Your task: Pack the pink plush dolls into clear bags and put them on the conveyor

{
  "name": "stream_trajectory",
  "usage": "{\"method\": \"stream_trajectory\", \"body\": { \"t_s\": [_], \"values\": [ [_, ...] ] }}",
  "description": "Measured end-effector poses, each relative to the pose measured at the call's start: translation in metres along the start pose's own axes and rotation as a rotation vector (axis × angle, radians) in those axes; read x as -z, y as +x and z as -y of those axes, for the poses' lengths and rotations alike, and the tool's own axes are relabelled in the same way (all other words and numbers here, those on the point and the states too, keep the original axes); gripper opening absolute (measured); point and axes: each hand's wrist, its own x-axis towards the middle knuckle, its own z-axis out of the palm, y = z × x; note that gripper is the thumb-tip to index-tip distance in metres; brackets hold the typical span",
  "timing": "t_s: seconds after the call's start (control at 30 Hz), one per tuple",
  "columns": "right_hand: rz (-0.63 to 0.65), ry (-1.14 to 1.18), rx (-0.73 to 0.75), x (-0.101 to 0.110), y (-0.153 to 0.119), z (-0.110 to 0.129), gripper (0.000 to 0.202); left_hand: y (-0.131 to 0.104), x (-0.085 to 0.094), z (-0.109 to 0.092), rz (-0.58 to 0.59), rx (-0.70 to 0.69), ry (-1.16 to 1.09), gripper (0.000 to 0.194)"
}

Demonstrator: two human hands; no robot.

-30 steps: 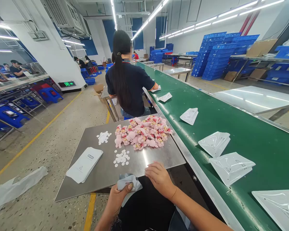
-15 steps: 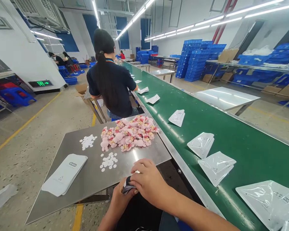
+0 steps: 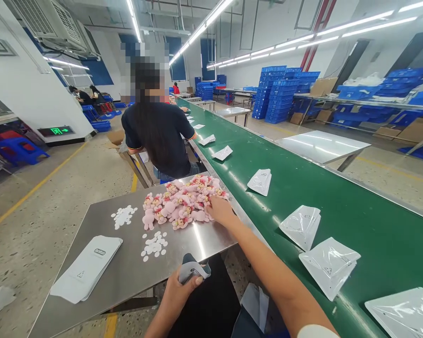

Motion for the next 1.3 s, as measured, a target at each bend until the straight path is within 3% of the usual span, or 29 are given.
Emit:
{"method": "stream_trajectory", "body": {
  "t_s": [0.17,0.3,0.47,0.53,0.67,0.8,0.9,1.0,1.13,1.2,1.3],
  "values": [
    [0.067,-0.018,0.016,-0.015,-0.008,0.007,0.030,0.004,-0.001,0.002,-0.048,-0.002,-0.001,0.025],
    [0.040,0.038,0.013,-0.006,-0.037,0.003,0.030,0.008,-0.007,-0.002,-0.068,-0.006,0.000,0.025],
    [-0.086,0.780,0.061,0.024,-0.085,0.015,0.041,0.012,-0.015,-0.008,-0.062,-0.030,0.026,0.025],
    [-0.115,0.905,0.089,0.033,-0.107,0.026,0.042,0.012,-0.017,-0.008,-0.063,-0.045,0.051,0.024],
    [-0.166,0.577,0.099,0.037,-0.137,0.040,0.028,0.010,-0.020,-0.009,-0.075,-0.106,0.058,0.021],
    [-0.197,0.211,0.280,0.032,-0.149,0.039,0.016,0.006,-0.026,-0.009,-0.037,-0.143,-0.065,0.024],
    [-0.207,0.192,0.483,0.033,-0.154,0.034,0.016,0.006,-0.029,-0.009,0.019,-0.180,-0.183,0.027],
    [-0.139,0.169,0.610,0.034,-0.163,0.029,0.026,0.007,-0.032,-0.011,0.023,-0.200,-0.223,0.025],
    [-0.141,0.095,0.597,0.032,-0.171,0.024,0.021,0.003,-0.041,-0.024,0.013,-0.246,-0.047,0.032],
    [-0.122,0.118,0.578,0.034,-0.172,0.016,0.019,-0.002,-0.039,-0.036,0.101,-0.298,0.031,0.044],
    [-0.078,0.226,0.468,0.046,-0.169,-0.016,0.021,-0.007,-0.009,-0.049,0.219,-0.356,0.069,0.080]
  ]
}}
